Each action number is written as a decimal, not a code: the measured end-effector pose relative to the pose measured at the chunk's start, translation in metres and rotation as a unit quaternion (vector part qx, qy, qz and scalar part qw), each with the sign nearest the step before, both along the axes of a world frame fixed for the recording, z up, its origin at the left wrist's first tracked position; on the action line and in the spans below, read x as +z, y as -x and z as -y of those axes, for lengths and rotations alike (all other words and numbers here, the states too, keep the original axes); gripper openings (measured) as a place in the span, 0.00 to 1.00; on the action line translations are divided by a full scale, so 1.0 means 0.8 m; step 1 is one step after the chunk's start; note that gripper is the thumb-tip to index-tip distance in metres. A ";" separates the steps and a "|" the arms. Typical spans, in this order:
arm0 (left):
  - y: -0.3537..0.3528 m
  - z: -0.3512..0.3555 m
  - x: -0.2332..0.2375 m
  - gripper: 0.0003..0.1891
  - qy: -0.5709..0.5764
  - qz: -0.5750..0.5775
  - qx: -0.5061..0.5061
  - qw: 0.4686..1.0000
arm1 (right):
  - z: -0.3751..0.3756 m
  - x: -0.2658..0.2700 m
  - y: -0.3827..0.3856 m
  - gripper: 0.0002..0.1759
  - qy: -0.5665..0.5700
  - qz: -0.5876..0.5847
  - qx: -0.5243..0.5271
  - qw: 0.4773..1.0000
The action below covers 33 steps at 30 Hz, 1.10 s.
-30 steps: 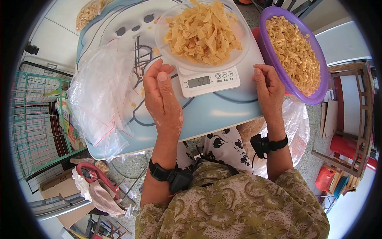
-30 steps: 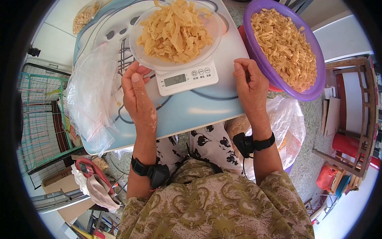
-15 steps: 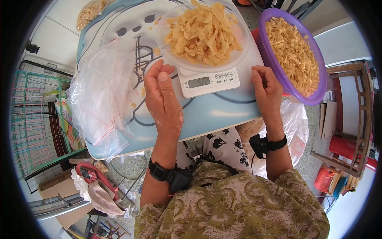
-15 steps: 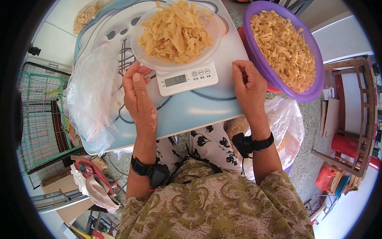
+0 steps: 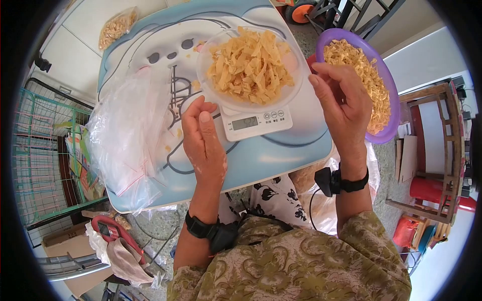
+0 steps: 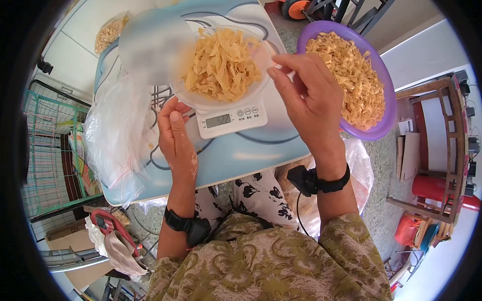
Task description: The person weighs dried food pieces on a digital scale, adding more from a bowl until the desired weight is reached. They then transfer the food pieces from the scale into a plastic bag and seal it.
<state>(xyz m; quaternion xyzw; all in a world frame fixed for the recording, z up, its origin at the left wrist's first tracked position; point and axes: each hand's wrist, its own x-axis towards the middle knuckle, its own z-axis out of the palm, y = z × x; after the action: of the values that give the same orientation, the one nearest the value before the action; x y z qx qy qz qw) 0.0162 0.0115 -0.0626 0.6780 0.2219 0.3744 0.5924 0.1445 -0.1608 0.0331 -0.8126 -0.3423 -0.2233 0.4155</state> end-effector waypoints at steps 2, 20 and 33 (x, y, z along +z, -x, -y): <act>0.002 -0.001 0.001 0.20 -0.008 -0.006 0.000 1.000 | -0.013 0.018 0.000 0.11 0.035 0.008 0.051 0.998; 0.004 -0.002 0.000 0.21 -0.022 -0.018 -0.004 1.000 | -0.064 0.033 -0.026 0.13 0.146 0.003 0.174 0.974; 0.003 0.000 -0.001 0.21 -0.019 -0.013 -0.003 1.000 | -0.058 0.038 -0.024 0.07 -0.136 -0.199 0.152 0.958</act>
<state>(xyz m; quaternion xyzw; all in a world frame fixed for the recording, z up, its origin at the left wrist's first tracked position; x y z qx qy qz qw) 0.0134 0.0117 -0.0633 0.6944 0.2202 0.3684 0.5776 0.1641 -0.1147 0.0639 -0.7148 -0.3379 -0.0357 0.6112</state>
